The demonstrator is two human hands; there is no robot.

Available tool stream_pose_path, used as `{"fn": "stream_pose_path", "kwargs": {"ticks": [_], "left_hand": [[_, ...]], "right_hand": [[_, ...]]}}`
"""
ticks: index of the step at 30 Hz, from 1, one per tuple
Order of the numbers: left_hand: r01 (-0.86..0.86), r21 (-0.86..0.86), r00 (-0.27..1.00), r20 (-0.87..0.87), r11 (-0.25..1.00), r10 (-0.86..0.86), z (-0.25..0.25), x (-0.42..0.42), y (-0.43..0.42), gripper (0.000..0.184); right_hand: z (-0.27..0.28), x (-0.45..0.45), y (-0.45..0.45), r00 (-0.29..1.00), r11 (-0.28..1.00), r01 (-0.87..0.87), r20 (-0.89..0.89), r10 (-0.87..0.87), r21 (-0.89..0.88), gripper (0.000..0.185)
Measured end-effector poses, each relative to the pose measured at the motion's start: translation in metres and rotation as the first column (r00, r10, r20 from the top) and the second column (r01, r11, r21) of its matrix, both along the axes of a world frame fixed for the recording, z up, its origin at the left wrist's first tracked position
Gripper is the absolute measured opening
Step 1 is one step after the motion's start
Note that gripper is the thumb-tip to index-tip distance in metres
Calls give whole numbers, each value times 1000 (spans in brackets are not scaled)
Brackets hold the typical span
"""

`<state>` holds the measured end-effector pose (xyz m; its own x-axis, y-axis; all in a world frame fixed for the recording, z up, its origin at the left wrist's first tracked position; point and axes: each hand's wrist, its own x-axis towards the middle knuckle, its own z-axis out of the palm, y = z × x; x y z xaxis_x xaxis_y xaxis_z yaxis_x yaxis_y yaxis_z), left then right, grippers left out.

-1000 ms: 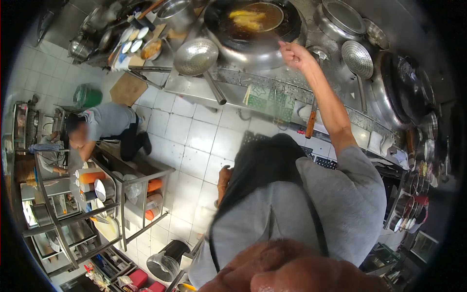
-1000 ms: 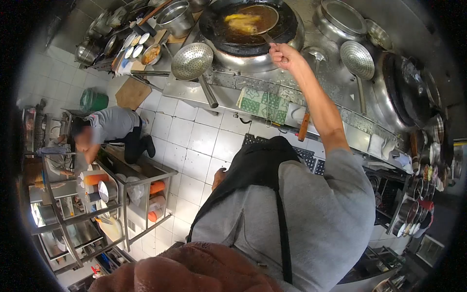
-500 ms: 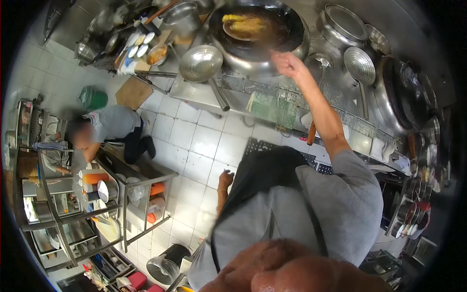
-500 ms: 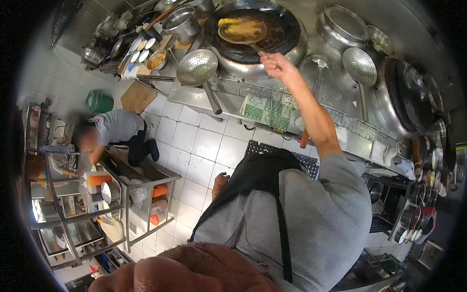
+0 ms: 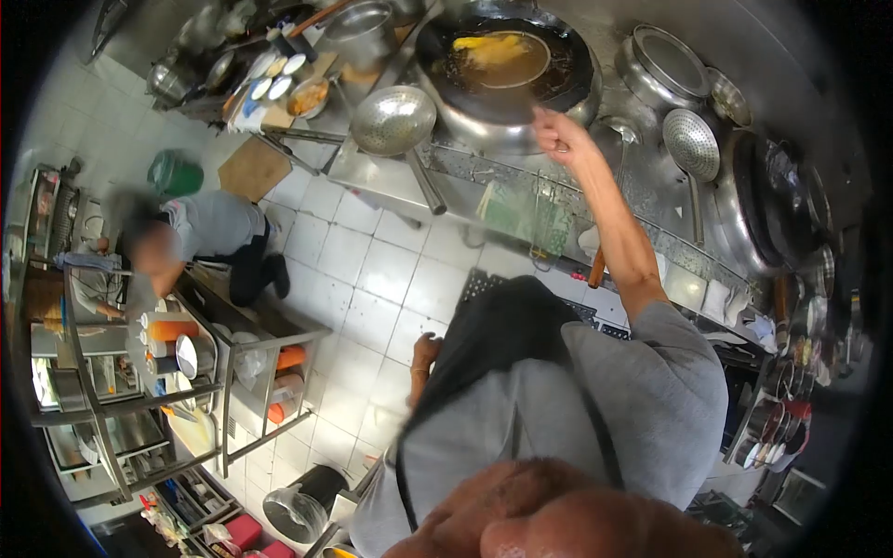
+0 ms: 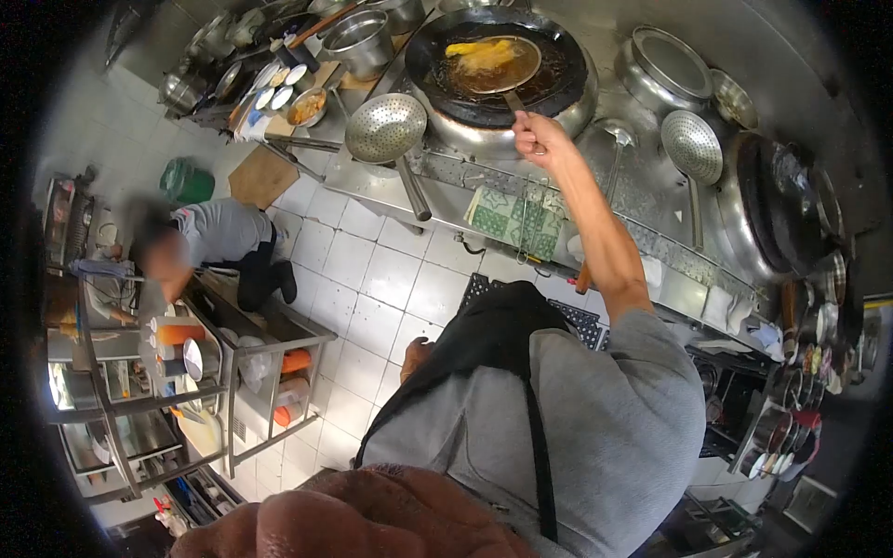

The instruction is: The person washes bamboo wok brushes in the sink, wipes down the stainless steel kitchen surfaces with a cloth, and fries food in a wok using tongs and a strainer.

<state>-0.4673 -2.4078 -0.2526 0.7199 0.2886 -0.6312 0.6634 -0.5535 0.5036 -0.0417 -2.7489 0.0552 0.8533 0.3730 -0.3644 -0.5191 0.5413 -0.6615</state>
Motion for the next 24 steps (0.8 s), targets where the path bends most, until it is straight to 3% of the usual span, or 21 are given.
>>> {"fn": "stream_pose_path", "kwargs": {"ticks": [2, 4, 8, 9, 13, 17, 20, 22, 24], "left_hand": [[13, 32, 1000, 11, 999, -14, -4, -3, 1, 51], [22, 66, 999, 22, 998, -23, -9, -7, 4, 49], [-13, 23, 1000, 17, 1000, 12, -6, -11, 8, 46], [-97, -41, 994, -45, 994, 95, 1, -10, 7, 46], [-14, -20, 999, 33, 1000, 15, -51, -16, 25, 46], [-4, -38, 1000, -18, 999, 3, -43, -4, 41, 49], [116, 60, 992, 51, 991, -119, -46, 2, 56, 47], [27, 34, 997, 78, 999, -29, -48, 1, 65, 44], [42, 59, 996, 80, 997, -47, -51, 3, 75, 47]], "right_hand": [[17, -11, -7, 999, 994, 24, 38, -20, -110, 23], [31, -25, -10, 997, 974, 58, 54, -48, -218, 38], [42, -33, -32, 993, 907, 56, 120, -6, -417, 55], [44, -32, -36, 991, 889, 58, 131, 2, -454, 59], [48, -30, -37, 981, 812, 137, 193, -30, -568, 63], [47, -20, -31, 946, 612, 282, 321, -49, -739, 58], [52, -19, -21, 887, 445, 423, 461, -24, -790, 55], [55, -22, -24, 854, 339, 486, 520, 10, -806, 54], [58, -26, -24, 846, 303, 504, 533, 15, -809, 53]]}}
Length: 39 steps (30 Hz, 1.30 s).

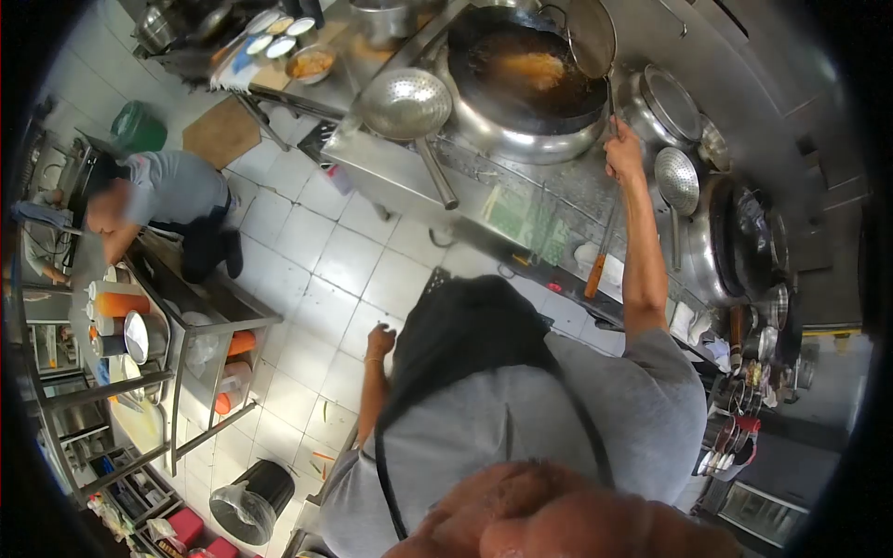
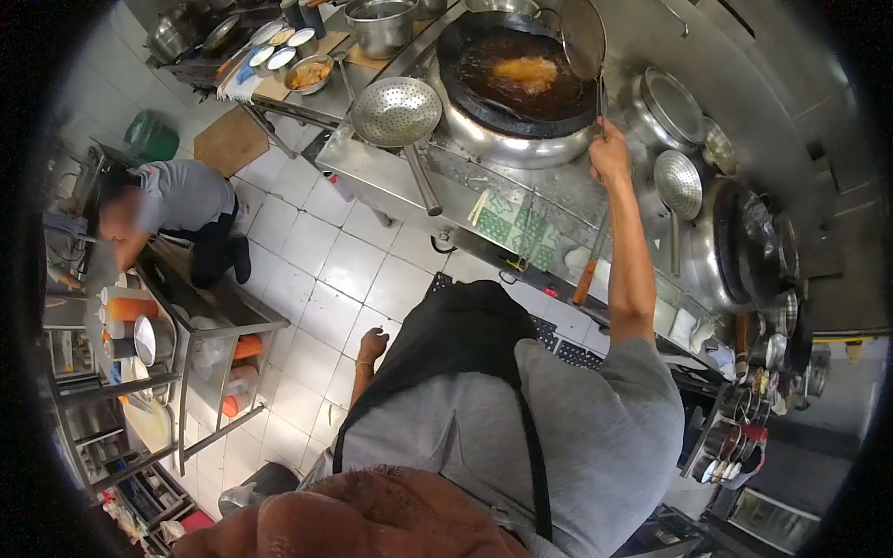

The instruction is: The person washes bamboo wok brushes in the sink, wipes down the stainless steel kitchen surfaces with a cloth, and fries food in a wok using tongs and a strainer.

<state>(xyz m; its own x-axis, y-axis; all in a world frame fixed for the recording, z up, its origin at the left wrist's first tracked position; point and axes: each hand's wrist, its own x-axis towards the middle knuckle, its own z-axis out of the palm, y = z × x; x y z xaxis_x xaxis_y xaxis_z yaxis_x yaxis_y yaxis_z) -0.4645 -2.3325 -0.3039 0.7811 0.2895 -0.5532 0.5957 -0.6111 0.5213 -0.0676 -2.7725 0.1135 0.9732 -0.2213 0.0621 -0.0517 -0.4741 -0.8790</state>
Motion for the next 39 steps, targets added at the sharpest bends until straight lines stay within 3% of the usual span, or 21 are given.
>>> {"fn": "stream_pose_path", "kwargs": {"ticks": [4, 7, 10, 11, 13, 17, 19, 20, 26, 35, 39], "left_hand": [[10, -10, 1000, 15, 1000, -10, 4, 2, 15, 45], [23, -14, 1000, 11, 1000, -23, -2, 6, 20, 44], [19, -19, 1000, -4, 1000, -19, 0, 7, 22, 45], [4, -29, 1000, -15, 1000, -4, 3, 9, 21, 45], [10, -39, 1000, -15, 999, -11, 5, 9, 21, 45], [12, -32, 1000, 27, 999, -11, -7, 2, 20, 48], [4, -52, 999, -37, 999, -6, 0, -1, 18, 47], [0, -62, 998, -68, 998, -4, 4, -2, 17, 47], [21, -27, 999, -39, 999, -22, -2, -7, 21, 47], [-50, -9, 997, -65, 999, 49, -2, -10, 19, 46], [-44, -18, 998, -37, 999, 44, -3, -10, 7, 47]], "right_hand": [[-5, -14, 20, 998, 995, 63, 11, -63, -72, 49], [-48, 5, 29, 987, 988, 152, 45, -151, -20, 47], [-65, 11, 51, 970, 968, 241, -5, -241, 70, 51], [-69, 15, 57, 970, 961, 244, -37, -241, 133, 38], [-64, 12, 63, 973, 909, 204, -174, -149, 363, 29], [-45, 9, 69, 938, 649, 143, -311, 151, 747, 7], [-40, 10, 71, 904, 435, 201, -337, 261, 877, 18], [-39, 11, 71, 886, 318, 236, -338, 318, 918, 23], [-61, 21, 57, 865, 31, 156, -152, 479, 987, 29], [-58, 31, 24, 856, -12, 198, -167, 488, 980, 29], [-49, 16, 32, 881, 152, 145, -198, 430, 978, 27]]}}
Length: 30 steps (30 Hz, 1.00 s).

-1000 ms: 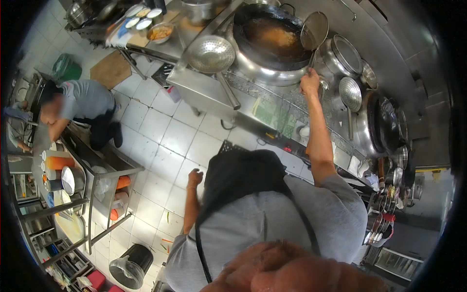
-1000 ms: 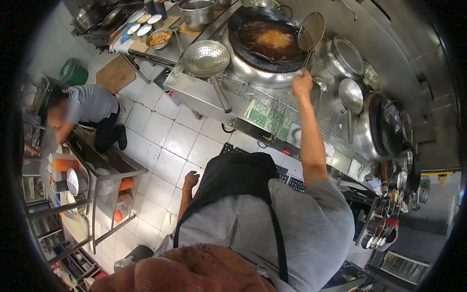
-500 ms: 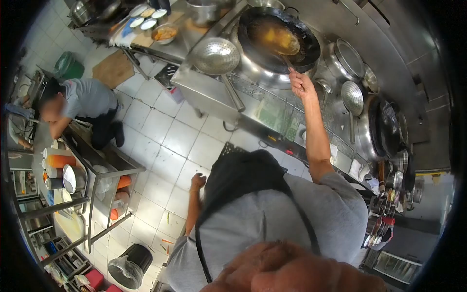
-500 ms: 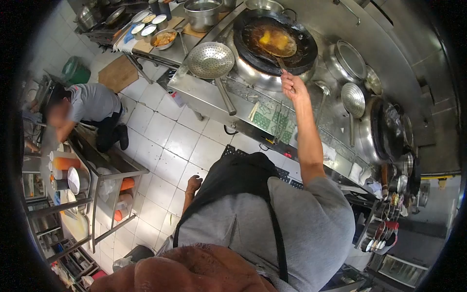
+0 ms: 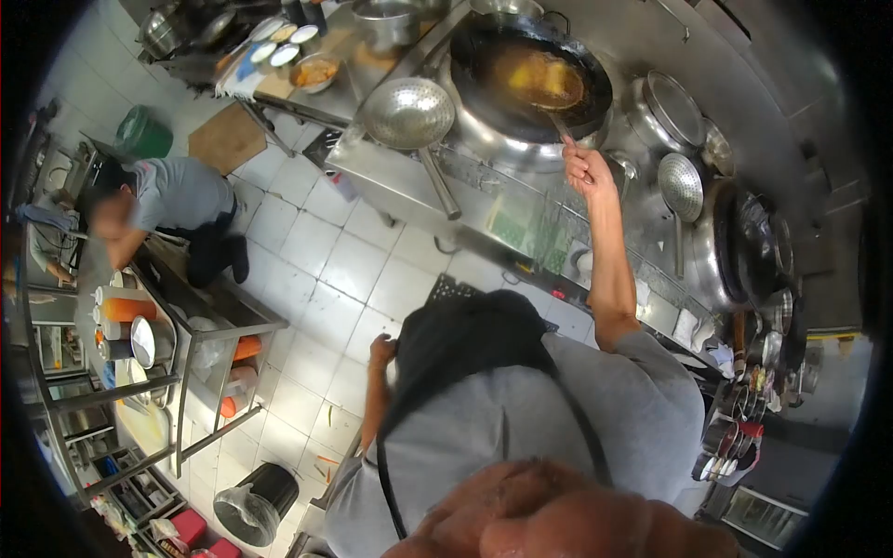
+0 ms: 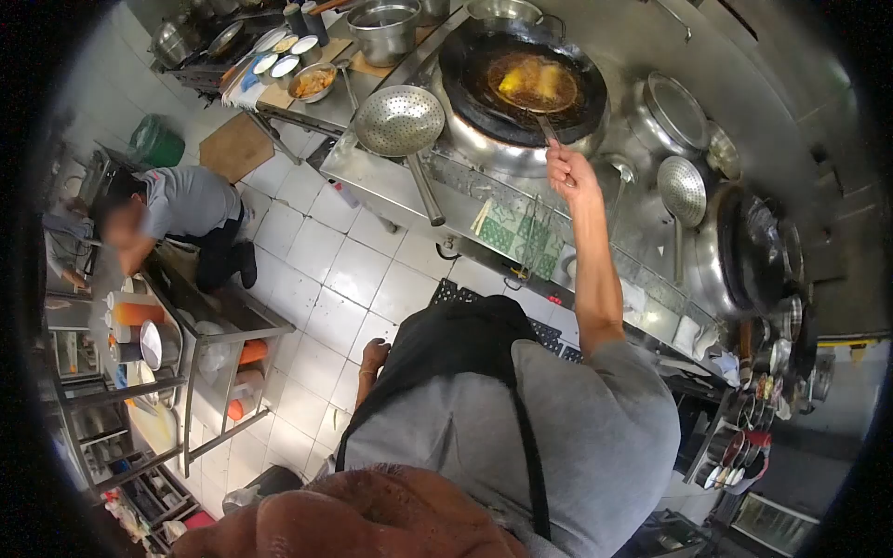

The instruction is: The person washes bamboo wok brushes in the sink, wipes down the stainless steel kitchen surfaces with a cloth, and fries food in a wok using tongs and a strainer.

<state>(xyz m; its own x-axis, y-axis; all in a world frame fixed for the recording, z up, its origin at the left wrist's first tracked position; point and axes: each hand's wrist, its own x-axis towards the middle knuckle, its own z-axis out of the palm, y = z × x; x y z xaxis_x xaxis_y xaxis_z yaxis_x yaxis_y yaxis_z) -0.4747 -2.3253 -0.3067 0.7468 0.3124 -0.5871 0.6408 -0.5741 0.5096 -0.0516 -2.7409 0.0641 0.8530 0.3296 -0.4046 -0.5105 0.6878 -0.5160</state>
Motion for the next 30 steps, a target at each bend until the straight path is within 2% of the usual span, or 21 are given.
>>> {"fn": "stream_pose_path", "kwargs": {"ticks": [3, 4, 7, 10, 13, 14, 16, 18, 20, 21, 22, 23, 24, 25, 30], "left_hand": [[-34, -7, 999, -39, 999, 34, 6, -2, -16, 49], [-39, -20, 997, -60, 999, 38, 6, -2, -21, 49], [37, -34, 999, -12, 999, -38, 10, -7, -33, 49], [-7, -49, 998, -66, 999, 4, 29, -9, -50, 47], [-60, -40, 996, -61, 997, 57, 34, -20, -60, 45], [-78, -35, 996, -54, 996, 76, 38, -25, -65, 45], [-134, -16, 989, -63, 991, 133, 45, -37, -75, 44], [-211, -10, 975, -81, 978, 209, 61, -50, -91, 42], [-192, 22, 980, -46, 981, 192, 26, -84, -98, 39], [-179, 38, 983, -29, 983, 180, 7, -104, -102, 37], [-161, 27, 986, -40, 987, 162, 7, -119, -110, 35], [-143, 15, 988, -50, 990, 143, 9, -131, -118, 34], [-126, 4, 990, -59, 992, 126, 12, -140, -126, 32], [-163, 0, 985, -64, 987, 162, 19, -149, -133, 31], [-365, -17, 929, -67, 931, 364, 85, -174, -161, 28]], "right_hand": [[-3, 4, -22, 1000, 998, -17, -25, 18, 58, 28], [-2, 3, -23, 1000, 1000, -6, -11, 6, 15, 28], [-5, -1, -28, 997, 999, -52, 55, 52, -2, 25], [-14, 6, -46, 992, 970, -128, 47, 121, 206, 23], [30, -38, -12, 973, 977, 212, -94, -212, -9, 43], [9, -41, -21, 982, 986, 156, -114, -149, 60, 58], [-24, -69, -20, 997, 992, 21, -74, -11, 125, 57], [-60, -107, -11, 965, 932, -187, -121, 234, 312, 55], [-65, -160, 20, 915, 929, -346, -170, 365, 135, 51], [-85, -180, 29, 822, 832, -513, -161, 547, 210, 49], [-97, -202, 43, 787, 817, -549, -221, 576, 175, 42], [-110, -216, 52, 741, 769, -628, -208, 639, 124, 32], [-121, -226, 58, 660, 720, -674, -301, 688, 167, 25], [-127, -234, 60, 619, 671, -727, -286, 732, 143, 27], [-121, -233, 67, 566, 569, -821, -206, 798, -50, 23]]}}
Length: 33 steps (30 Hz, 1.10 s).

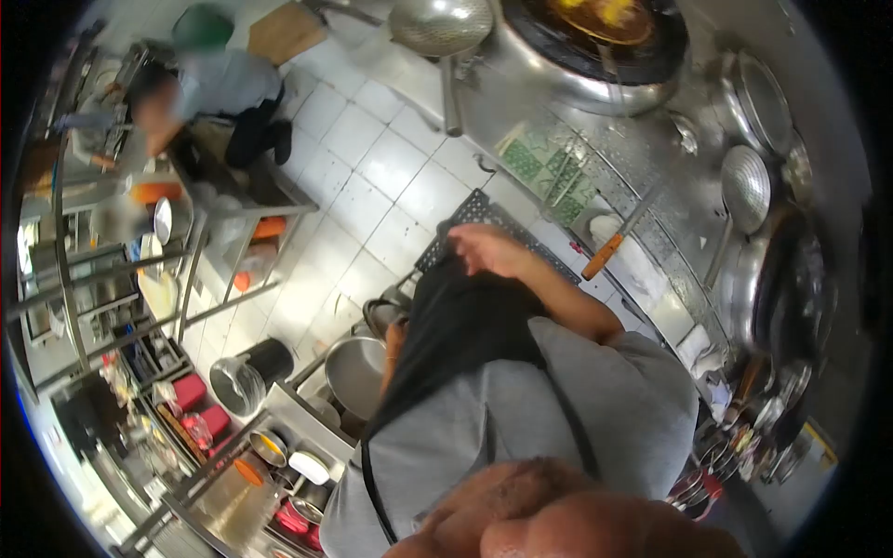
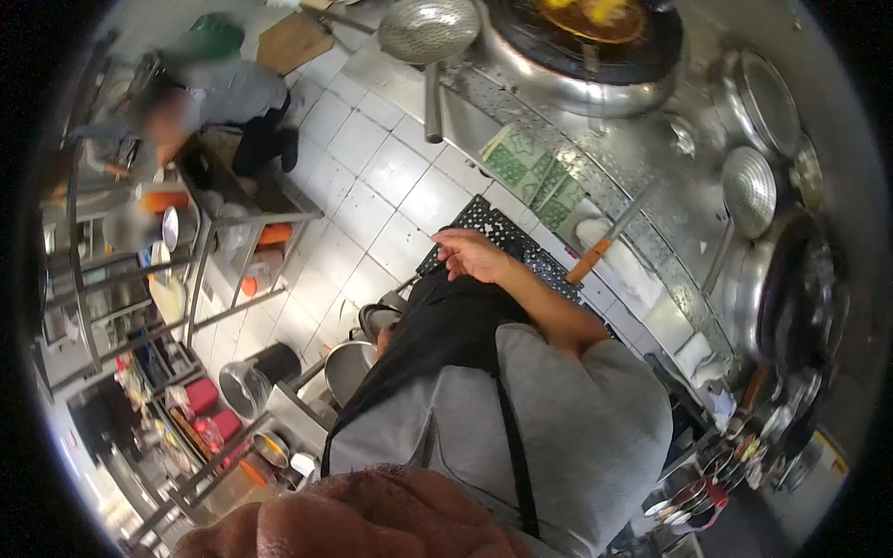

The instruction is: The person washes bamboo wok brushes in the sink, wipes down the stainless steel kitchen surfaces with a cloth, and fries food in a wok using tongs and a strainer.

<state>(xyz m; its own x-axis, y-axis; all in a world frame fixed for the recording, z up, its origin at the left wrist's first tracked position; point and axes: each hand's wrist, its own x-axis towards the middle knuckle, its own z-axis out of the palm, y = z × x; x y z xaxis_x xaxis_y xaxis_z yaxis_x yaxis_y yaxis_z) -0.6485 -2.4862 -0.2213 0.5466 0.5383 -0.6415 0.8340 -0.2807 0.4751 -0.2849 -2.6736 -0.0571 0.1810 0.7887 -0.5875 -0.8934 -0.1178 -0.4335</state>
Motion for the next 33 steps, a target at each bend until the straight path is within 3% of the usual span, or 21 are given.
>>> {"fn": "stream_pose_path", "kwargs": {"ticks": [3, 6, 9, 12, 16, 20, 23, 25, 27, 29, 31, 33], "left_hand": [[71, 35, 992, 99, 997, -74, -34, -21, 13, 27], [45, 61, 998, -38, 997, -42, -21, 3, 22, 29], [-13, 45, 999, 38, 999, 12, -26, 20, 49, 32], [-125, 14, 985, 119, 992, 122, -40, 35, 81, 37], [-393, -229, 902, 90, 890, 422, -25, 66, 128, 44], [-282, 65, 940, 217, 957, 262, -48, 64, 173, 43], [-309, 93, 918, 291, 947, 271, -41, 76, 203, 43], [-297, 85, 914, 313, 951, 257, -31, 88, 221, 43], [-301, 51, 909, 316, 952, 270, -12, 104, 239, 42], [-319, -3, 905, 297, 948, 306, 8, 126, 255, 40], [-339, -57, 891, 301, 939, 340, 8, 142, 269, 40], [-320, -58, 896, 308, 946, 322, 11, 167, 288, 41]], "right_hand": [[-26, 3, 10, 997, 998, -2, 79, 7, -57, 26], [-42, 8, 29, 998, 1000, 4, 64, -3, -10, 27], [-25, 12, 61, 991, 1000, 4, 137, 0, -29, 26], [-16, 15, 110, 967, 995, -58, 243, 77, -87, 28], [5, 20, 178, 888, 972, -164, 405, 219, -166, 30], [17, 45, 232, 786, 968, -170, 566, 247, -185, 31], [14, 98, 272, 722, 991, -86, 678, 134, -105, 29], [66, 134, 304, 598, 967, -31, 771, 220, -252, 28], [62, 186, 333, 500, 979, 89, 858, 116, -184, 24], [101, 228, 364, 244, 942, 203, 945, 217, -268, 25], [60, 309, 392, -191, 895, 403, 938, 288, -193, 22], [45, 370, 412, -387, 847, 513, 845, 369, -135, 21]]}}
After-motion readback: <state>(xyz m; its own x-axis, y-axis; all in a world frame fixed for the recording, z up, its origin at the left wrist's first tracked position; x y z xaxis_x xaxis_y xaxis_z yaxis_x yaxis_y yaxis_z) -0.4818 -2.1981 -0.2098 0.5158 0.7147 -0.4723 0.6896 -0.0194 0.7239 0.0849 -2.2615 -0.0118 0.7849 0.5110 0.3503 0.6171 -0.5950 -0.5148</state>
